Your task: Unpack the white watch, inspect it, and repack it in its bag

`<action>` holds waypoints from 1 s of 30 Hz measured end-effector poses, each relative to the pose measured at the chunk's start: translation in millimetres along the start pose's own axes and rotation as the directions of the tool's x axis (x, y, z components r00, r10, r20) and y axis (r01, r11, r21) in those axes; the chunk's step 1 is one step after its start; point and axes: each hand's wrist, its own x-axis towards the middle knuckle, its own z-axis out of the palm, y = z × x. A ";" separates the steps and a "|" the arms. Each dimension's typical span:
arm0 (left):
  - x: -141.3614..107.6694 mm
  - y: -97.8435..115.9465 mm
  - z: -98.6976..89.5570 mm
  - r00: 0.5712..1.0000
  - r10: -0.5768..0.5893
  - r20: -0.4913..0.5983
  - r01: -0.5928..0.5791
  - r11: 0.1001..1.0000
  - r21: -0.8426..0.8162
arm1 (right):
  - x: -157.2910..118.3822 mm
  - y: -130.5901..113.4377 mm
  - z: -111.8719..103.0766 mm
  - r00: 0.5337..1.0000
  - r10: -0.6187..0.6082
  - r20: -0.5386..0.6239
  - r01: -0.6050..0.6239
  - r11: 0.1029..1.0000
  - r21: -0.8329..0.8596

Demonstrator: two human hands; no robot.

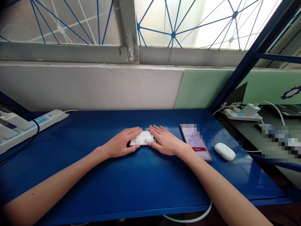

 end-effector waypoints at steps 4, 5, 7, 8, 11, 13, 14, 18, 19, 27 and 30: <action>0.4 1.7 -0.9 1.000 0.002 -0.001 -0.002 1.000 -0.003 | 0.1 1.3 -0.4 1.000 -0.001 -0.015 0.000 0.999 -0.046; 0.5 2.2 -1.5 1.000 0.002 0.003 -0.002 1.000 -0.001 | 0.0 1.0 -1.6 1.000 -0.003 -0.024 0.002 0.998 -0.065; 0.7 3.1 -2.3 1.000 0.001 0.012 -0.001 1.000 0.001 | -0.3 -0.6 -5.3 0.998 -0.021 -0.057 0.015 0.994 -0.104; 0.7 3.4 -2.5 1.000 -0.001 0.014 0.001 1.000 0.000 | -0.6 -1.9 -7.6 0.996 -0.036 -0.077 0.026 0.992 -0.122; 0.2 3.4 -2.1 1.000 -0.012 0.021 0.013 1.000 -0.014 | -1.1 -7.0 -14.4 0.987 -0.067 -0.143 0.043 0.986 -0.161; -0.7 3.2 -1.4 0.999 -0.031 0.043 0.032 0.999 -0.023 | -1.0 -10.0 -16.6 0.983 -0.060 -0.174 0.030 0.985 -0.172; -1.3 3.3 -1.0 0.997 -0.041 0.062 0.042 0.999 -0.024 | -0.8 -11.1 -16.5 0.981 -0.050 -0.185 0.018 0.985 -0.173; -3.6 5.4 -0.4 0.989 -0.066 0.131 0.066 0.998 0.010 | 1.2 -12.8 -10.2 0.979 -0.010 -0.204 -0.026 0.984 -0.175; -3.9 6.3 -0.5 0.988 -0.066 0.142 0.063 0.998 0.023 | 1.8 -12.9 -8.3 0.979 -0.003 -0.204 -0.033 0.984 -0.174; -2.5 8.3 -0.4 0.983 -0.071 0.172 0.058 0.995 0.079 | 3.3 -18.3 -7.6 0.987 0.007 -0.161 -0.040 0.979 -0.198; -2.5 7.1 1.3 0.984 -0.067 0.168 0.052 0.994 0.094 | 3.5 -22.8 -8.8 0.992 0.032 -0.119 -0.059 0.973 -0.224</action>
